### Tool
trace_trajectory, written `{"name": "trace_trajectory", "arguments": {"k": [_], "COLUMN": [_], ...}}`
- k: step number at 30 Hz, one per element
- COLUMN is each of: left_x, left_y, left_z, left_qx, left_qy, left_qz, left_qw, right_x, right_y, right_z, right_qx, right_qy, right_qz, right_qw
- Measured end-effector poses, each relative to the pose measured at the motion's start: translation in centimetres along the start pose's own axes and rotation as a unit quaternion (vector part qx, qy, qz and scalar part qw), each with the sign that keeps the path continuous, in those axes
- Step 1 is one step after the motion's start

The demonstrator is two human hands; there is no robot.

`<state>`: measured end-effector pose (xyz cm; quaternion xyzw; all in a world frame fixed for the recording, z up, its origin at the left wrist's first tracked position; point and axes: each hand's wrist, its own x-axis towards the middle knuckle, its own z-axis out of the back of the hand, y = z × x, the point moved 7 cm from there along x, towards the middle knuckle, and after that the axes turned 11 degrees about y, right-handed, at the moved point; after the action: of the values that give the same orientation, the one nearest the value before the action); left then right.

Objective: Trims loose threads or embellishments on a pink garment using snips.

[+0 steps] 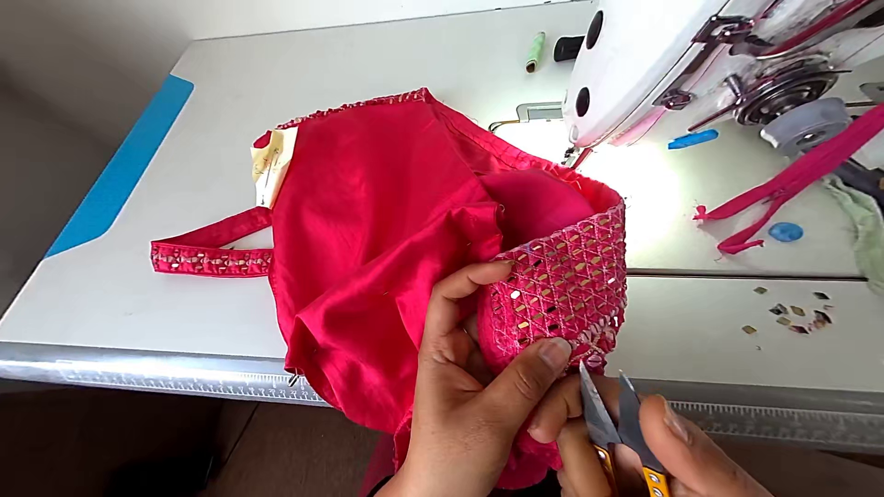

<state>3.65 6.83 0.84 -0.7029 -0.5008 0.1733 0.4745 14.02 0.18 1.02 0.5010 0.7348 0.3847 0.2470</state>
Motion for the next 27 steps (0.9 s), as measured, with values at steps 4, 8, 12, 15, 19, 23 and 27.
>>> {"name": "trace_trajectory", "arguments": {"k": [4,8,12,15,19,23,27], "left_x": [0.07,0.01,0.03,0.09,0.05,0.03,0.11], "left_y": [0.05,-0.01,-0.04,0.01,0.11,0.10,0.10], "left_z": [-0.02,0.00,0.05,-0.11,-0.11,-0.05,-0.09], "left_qx": [-0.006,0.000,0.011,0.000,0.004,0.008,0.007], "left_qy": [0.003,-0.001,0.008,0.026,0.021,0.015,0.014], "left_qz": [0.002,0.003,-0.017,-0.037,-0.029,-0.028,-0.021], "left_qw": [1.000,1.000,1.000,0.999,0.999,0.999,1.000], "right_x": [0.14,0.15,0.25,0.30,0.29,0.30,0.39], "right_y": [-0.31,-0.21,-0.26,-0.35,-0.48,-0.40,-0.31], "right_z": [-0.04,0.01,-0.10,-0.10,-0.04,-0.09,0.04], "right_qx": [0.036,0.044,0.053,0.061,0.062,0.051,0.046], "right_qy": [0.000,-0.008,-0.002,-0.009,-0.013,-0.017,-0.017], "right_qz": [0.007,0.015,0.017,0.015,0.011,0.007,0.016], "right_qw": [0.999,0.999,0.998,0.998,0.998,0.999,0.999]}}
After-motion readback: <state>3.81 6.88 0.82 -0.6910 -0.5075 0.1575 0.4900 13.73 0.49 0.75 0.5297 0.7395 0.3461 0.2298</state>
